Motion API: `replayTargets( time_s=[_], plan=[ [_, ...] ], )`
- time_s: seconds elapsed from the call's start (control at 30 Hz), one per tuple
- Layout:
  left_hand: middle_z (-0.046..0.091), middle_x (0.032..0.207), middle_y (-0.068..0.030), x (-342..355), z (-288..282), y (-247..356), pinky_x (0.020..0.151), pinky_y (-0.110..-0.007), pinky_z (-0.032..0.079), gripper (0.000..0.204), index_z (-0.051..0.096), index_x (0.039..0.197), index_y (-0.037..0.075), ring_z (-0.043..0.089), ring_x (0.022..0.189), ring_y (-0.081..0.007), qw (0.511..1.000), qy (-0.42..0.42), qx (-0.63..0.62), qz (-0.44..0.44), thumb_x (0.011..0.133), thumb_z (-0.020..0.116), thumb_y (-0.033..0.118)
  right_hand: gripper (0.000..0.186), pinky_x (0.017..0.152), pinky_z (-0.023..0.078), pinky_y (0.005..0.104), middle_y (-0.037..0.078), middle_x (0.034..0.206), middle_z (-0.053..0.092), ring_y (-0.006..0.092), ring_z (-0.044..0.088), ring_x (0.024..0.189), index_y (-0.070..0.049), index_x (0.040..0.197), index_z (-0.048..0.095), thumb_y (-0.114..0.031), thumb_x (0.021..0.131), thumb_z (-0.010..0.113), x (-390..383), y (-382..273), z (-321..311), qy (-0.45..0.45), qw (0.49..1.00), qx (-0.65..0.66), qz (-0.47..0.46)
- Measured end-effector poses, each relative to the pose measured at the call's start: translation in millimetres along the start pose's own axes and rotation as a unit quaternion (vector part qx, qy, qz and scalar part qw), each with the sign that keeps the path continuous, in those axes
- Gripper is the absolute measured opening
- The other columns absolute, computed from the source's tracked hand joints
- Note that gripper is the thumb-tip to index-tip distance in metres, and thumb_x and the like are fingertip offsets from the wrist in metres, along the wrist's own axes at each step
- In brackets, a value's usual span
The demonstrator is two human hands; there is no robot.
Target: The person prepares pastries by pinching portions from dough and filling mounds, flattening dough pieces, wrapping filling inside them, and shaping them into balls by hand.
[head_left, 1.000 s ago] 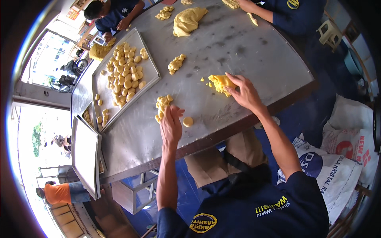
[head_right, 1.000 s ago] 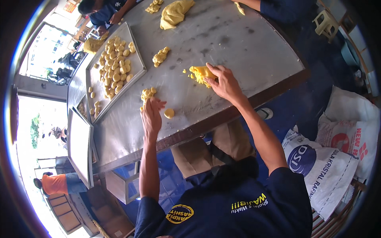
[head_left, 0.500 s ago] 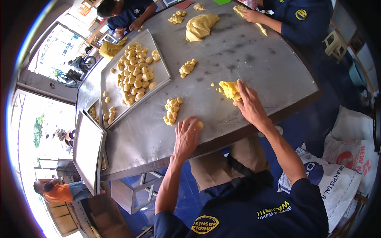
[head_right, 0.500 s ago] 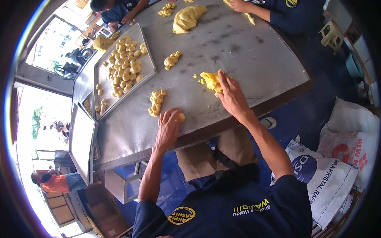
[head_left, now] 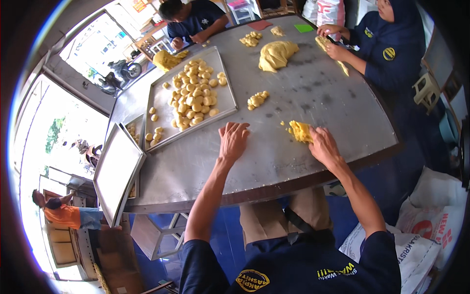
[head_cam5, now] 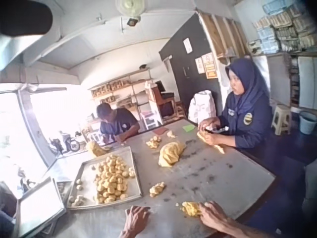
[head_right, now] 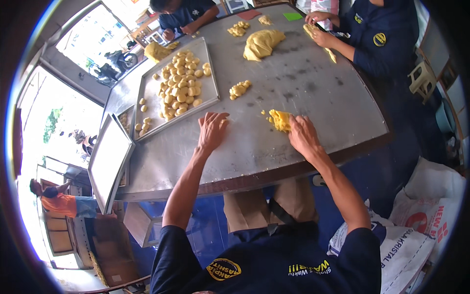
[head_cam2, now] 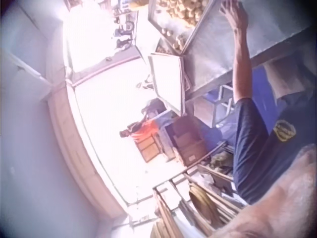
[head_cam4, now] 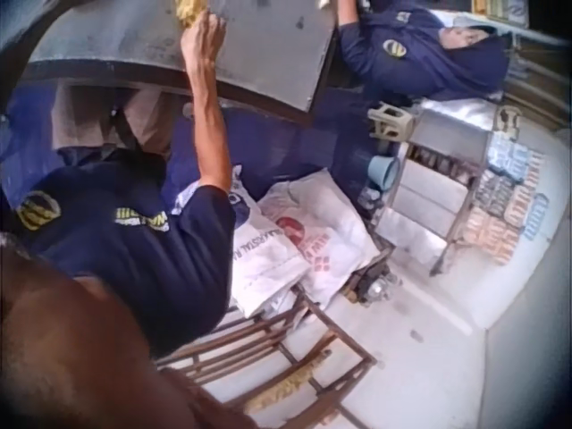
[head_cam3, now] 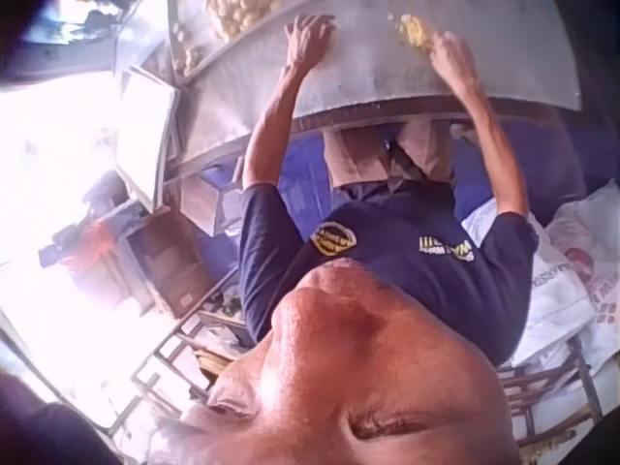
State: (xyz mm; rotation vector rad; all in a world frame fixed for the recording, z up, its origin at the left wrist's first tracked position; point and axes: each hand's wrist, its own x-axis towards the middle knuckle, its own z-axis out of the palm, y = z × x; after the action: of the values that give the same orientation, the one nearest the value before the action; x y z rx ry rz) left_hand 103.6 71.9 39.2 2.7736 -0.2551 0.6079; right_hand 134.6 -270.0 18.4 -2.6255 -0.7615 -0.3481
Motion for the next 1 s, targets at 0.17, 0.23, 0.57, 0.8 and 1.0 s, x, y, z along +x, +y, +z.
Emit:
replayTargets(
  time_s=[0.17,0.23,0.57,0.8,1.0],
  plan=[
    [0.073,0.103,-0.0133,-24,-20,58,0.083,-0.043,0.055,0.021,0.073,0.115,0.007,0.069,0.096,-0.0342,0.96,-0.017,-0.233,-0.154,0.096,0.066,0.012,0.047,0.095,0.049,0.0463,0.022,0.107,0.06,0.0395,0.058,0.102,0.009,0.139,0.054,0.005,0.091,0.055,2,15,-36,-0.084,0.995,-0.037,0.026],
    [0.075,0.099,-0.0154,-78,0,41,0.081,-0.045,0.057,0.025,0.071,0.119,0.006,0.072,0.091,-0.0351,0.993,-0.027,-0.106,-0.034,0.095,0.07,0.014,0.05,0.099,0.048,0.0465,0.027,0.119,0.059,0.0427,0.056,0.112,0.009,0.145,0.046,0.002,0.096,0.054,-6,16,-24,0.004,0.998,0.025,0.061],
    [0.06,0.116,-0.0186,-28,24,69,0.108,-0.056,0.037,0.032,0.059,0.113,0.004,0.054,0.118,-0.0363,0.996,0.058,0.061,-0.031,0.093,0.067,0.027,0.051,0.103,0.048,0.0442,0.023,0.134,0.058,0.0396,0.057,0.118,0.004,0.143,0.053,0.005,0.092,0.06,-21,5,-10,0.056,0.992,0.075,0.089],
    [0.05,0.131,-0.0197,-17,45,52,0.116,-0.066,0.022,0.037,0.054,0.113,0.004,0.041,0.137,-0.0392,0.999,0.031,0.012,0.041,0.09,0.066,0.031,0.035,0.09,0.052,0.0427,0.017,0.109,0.068,0.0368,0.062,0.099,0.005,0.121,0.07,0.003,0.086,0.069,-24,14,-4,0.105,0.992,0.039,0.055],
    [0.055,0.125,-0.0188,-17,40,57,0.115,-0.063,0.026,0.039,0.06,0.113,0.0,0.048,0.13,-0.0348,0.998,0.04,0.047,0.03,0.09,0.064,0.031,0.023,0.086,0.051,0.0429,0.017,0.092,0.061,0.0356,0.061,0.095,0.004,0.108,0.072,0.004,0.088,0.06,-13,18,-27,-0.037,0.998,-0.055,0.02]
  ],
)
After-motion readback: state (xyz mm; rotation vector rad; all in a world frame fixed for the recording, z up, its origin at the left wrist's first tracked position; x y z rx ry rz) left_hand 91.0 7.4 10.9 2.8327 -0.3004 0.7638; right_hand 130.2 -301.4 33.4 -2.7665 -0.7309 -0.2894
